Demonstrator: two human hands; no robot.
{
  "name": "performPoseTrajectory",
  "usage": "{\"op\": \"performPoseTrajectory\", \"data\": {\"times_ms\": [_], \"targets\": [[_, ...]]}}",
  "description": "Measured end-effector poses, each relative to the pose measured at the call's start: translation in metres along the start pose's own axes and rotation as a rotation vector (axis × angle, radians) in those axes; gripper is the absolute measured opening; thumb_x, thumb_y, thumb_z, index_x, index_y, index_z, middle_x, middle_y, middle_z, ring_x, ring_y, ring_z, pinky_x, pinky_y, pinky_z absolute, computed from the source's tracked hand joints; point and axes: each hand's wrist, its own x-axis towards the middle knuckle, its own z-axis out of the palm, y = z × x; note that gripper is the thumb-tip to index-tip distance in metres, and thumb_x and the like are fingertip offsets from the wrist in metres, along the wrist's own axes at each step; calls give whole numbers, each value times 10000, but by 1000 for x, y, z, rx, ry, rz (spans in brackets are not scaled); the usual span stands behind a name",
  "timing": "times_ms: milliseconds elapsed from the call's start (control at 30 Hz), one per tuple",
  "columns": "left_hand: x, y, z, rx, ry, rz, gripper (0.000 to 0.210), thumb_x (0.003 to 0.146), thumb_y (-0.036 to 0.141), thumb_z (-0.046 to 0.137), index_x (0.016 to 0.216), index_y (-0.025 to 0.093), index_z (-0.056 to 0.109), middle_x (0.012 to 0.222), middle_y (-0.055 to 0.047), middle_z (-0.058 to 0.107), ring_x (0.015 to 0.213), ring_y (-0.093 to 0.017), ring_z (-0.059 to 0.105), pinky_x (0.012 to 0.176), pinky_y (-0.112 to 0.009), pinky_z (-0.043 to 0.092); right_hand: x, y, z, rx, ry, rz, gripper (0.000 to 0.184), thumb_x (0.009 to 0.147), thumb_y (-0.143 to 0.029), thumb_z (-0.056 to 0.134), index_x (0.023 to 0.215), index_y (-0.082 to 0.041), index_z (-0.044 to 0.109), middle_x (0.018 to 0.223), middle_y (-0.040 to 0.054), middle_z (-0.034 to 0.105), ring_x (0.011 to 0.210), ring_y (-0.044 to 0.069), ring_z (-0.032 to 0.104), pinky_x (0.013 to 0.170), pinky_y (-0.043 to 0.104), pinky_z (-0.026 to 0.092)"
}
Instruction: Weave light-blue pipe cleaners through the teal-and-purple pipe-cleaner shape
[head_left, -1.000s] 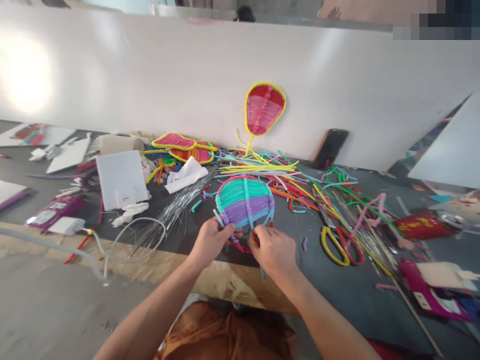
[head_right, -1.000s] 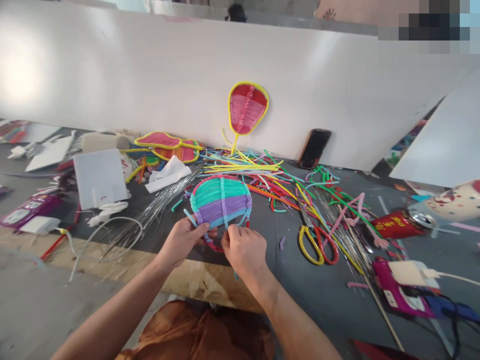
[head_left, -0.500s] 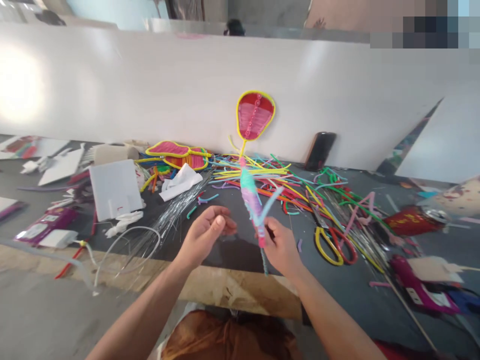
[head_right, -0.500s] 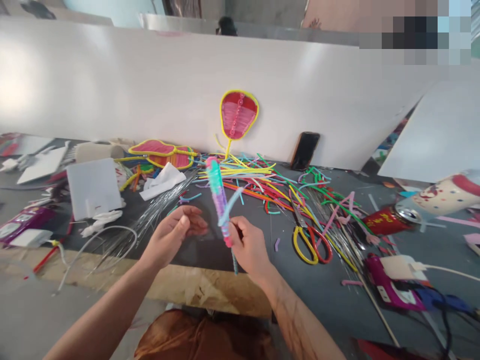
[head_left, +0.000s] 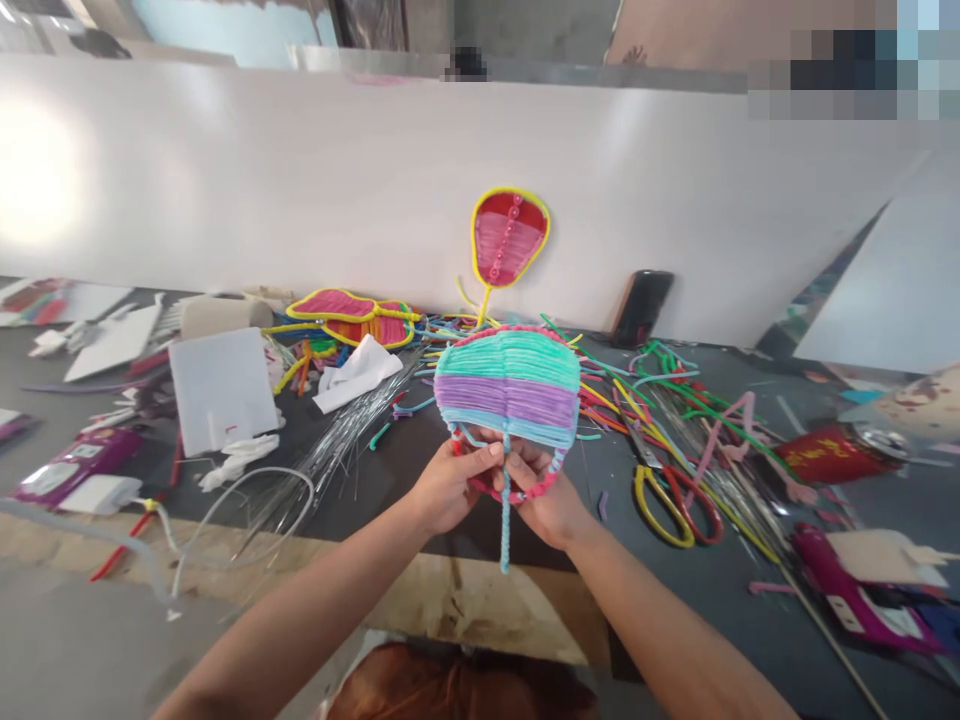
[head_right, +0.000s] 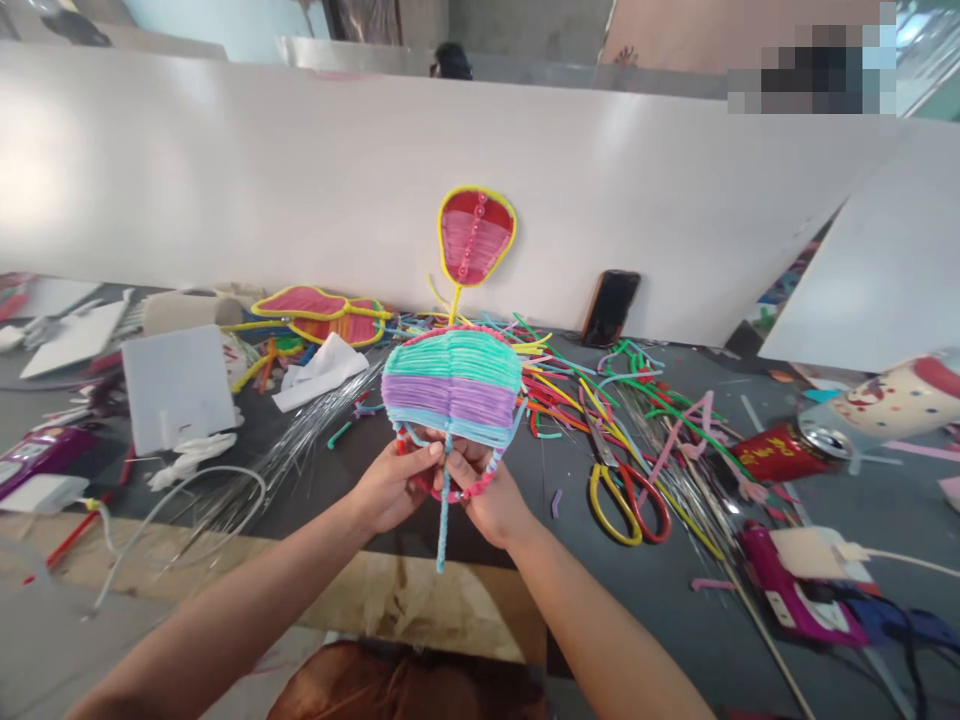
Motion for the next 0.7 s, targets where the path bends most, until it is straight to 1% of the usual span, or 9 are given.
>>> {"op": "performPoseTrajectory", "data": {"times_ms": [100,167,233,300,367,433,467,533,700], "targets": [[9,-1,-10,47,92,89,246,665,266,765,843,150,641,762,-34,694,656,-147,643,616,-261,510,5,2,-21,-59,126,106,302,758,-490,630,784,-195,567,651,-17,556,514,96,462,471,224,371],[12,-2,-18,111,140,134,247,679,273,755,856,144,642,868,-65,714,802,-193,669,713,-299,526,7,-1,-35,-138,288,66,284,769,-465,618,843,-193,582,698,-7,583,501,92,463,446,217,364],[13,-3,-24,181,172,128,269,703,293,737,902,135,647,913,-85,719,856,-219,674,746,-327,531,7,-8,-46,-290,486,-126,241,805,-419,585,915,-205,574,786,10,606,536,104,496,469,235,399],[13,-4,-25,227,180,99,301,721,312,721,950,127,653,946,-99,719,850,-229,680,740,-340,538,4,-17,-49,-568,607,-398,190,854,-353,541,975,-211,577,893,46,619,676,143,559,594,293,466],[12,-6,-23,247,166,76,313,728,324,714,966,127,663,974,-104,718,850,-235,681,747,-350,541,0,-25,-45,-906,572,-637,166,870,-276,528,1007,-217,602,951,73,628,843,190,574,753,368,473],[11,-8,-20,265,127,69,305,729,332,710,955,130,681,980,-100,719,873,-243,676,770,-357,538,-5,-29,-37,-1194,440,-755,181,857,-215,553,1015,-242,638,946,68,651,922,216,551,842,406,438],[10,-9,-18,275,101,70,298,733,332,706,954,132,689,981,-96,720,890,-247,671,783,-361,534,-6,-29,-33,-1296,392,-776,194,849,-198,569,1013,-258,654,936,59,661,938,221,539,858,409,422],[9,-11,-15,285,52,63,291,745,325,696,971,142,697,977,-87,721,902,-248,666,797,-366,531,-8,-28,-28,-1423,369,-788,207,835,-180,597,993,-286,678,915,40,673,952,222,521,867,404,393],[5,-12,-12,267,45,14,304,740,305,706,1008,164,701,926,-67,730,782,-211,679,729,-345,543,-9,-25,-30,-1529,381,-805,244,829,-141,586,954,-322,694,896,16,679,918,208,522,855,405,344]]}}
